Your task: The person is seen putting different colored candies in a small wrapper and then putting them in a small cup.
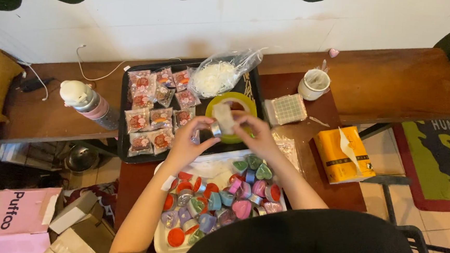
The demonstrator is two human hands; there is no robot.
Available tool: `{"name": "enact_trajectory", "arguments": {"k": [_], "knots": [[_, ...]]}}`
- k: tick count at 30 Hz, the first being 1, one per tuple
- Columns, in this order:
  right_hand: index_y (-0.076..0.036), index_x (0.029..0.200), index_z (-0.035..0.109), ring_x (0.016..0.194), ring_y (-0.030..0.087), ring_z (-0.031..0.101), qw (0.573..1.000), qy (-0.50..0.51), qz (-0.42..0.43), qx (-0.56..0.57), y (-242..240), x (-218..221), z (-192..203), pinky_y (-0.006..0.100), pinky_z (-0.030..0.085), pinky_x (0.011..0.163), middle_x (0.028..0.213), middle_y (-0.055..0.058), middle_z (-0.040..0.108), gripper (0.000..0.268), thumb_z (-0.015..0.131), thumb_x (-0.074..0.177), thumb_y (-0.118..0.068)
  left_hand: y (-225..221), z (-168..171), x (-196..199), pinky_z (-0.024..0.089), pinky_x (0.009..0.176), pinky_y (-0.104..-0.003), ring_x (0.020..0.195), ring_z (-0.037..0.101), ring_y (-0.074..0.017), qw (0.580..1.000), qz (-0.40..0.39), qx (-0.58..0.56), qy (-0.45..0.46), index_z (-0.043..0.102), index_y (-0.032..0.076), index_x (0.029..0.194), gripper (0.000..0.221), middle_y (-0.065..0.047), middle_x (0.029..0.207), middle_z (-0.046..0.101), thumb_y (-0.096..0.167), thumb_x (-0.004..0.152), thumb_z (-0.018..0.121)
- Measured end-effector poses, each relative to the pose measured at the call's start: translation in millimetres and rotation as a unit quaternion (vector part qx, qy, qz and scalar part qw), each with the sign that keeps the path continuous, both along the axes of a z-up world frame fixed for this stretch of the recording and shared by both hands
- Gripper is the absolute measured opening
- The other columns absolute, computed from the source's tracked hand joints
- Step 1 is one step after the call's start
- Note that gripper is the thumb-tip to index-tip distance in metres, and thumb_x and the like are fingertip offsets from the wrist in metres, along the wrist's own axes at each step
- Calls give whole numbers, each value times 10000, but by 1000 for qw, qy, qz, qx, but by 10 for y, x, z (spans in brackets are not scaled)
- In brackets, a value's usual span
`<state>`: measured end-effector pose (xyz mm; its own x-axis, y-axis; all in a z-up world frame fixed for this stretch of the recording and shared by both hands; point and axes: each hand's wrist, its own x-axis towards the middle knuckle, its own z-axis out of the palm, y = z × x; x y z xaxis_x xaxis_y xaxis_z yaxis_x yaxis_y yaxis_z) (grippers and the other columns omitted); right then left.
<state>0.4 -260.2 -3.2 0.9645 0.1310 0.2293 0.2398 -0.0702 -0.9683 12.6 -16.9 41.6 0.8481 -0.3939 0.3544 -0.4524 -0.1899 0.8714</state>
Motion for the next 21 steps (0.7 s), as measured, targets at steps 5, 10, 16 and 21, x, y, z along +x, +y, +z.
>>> {"name": "enact_trajectory", "arguments": {"k": [5,10,16,21], "knots": [[-67,998,700,1287,253,632,986,-125,84,-68,230,-169,263,385,519,1080,1444,106,627,77,724,963,-132,61,-312,50,539,996,-328,1120,712,-192,996,-23,-65,60,599,22,1232,491,-93,1169,723,-14,795,820],[-87,931,669,1205,236,682,990,-88,70,-91,250,-237,477,382,601,988,1423,88,627,210,841,858,-181,114,-496,80,556,981,-327,1111,711,-197,974,-87,-135,159,614,-10,1202,407,-99,1148,735,-55,829,770],[-69,1319,639,1268,311,634,951,-189,15,-246,193,-258,369,442,509,1053,1377,148,650,551,864,840,-226,94,-643,65,572,924,-311,1009,714,-169,919,-118,-194,322,681,-45,1131,237,-106,1099,747,-4,902,727],[-14,1250,600,1197,323,652,971,-152,77,-165,225,-323,560,416,507,1010,1305,174,648,479,788,843,-184,83,-558,27,578,875,-300,962,709,-151,912,-145,-167,345,670,-14,1092,191,-96,1058,726,39,918,730]]}}
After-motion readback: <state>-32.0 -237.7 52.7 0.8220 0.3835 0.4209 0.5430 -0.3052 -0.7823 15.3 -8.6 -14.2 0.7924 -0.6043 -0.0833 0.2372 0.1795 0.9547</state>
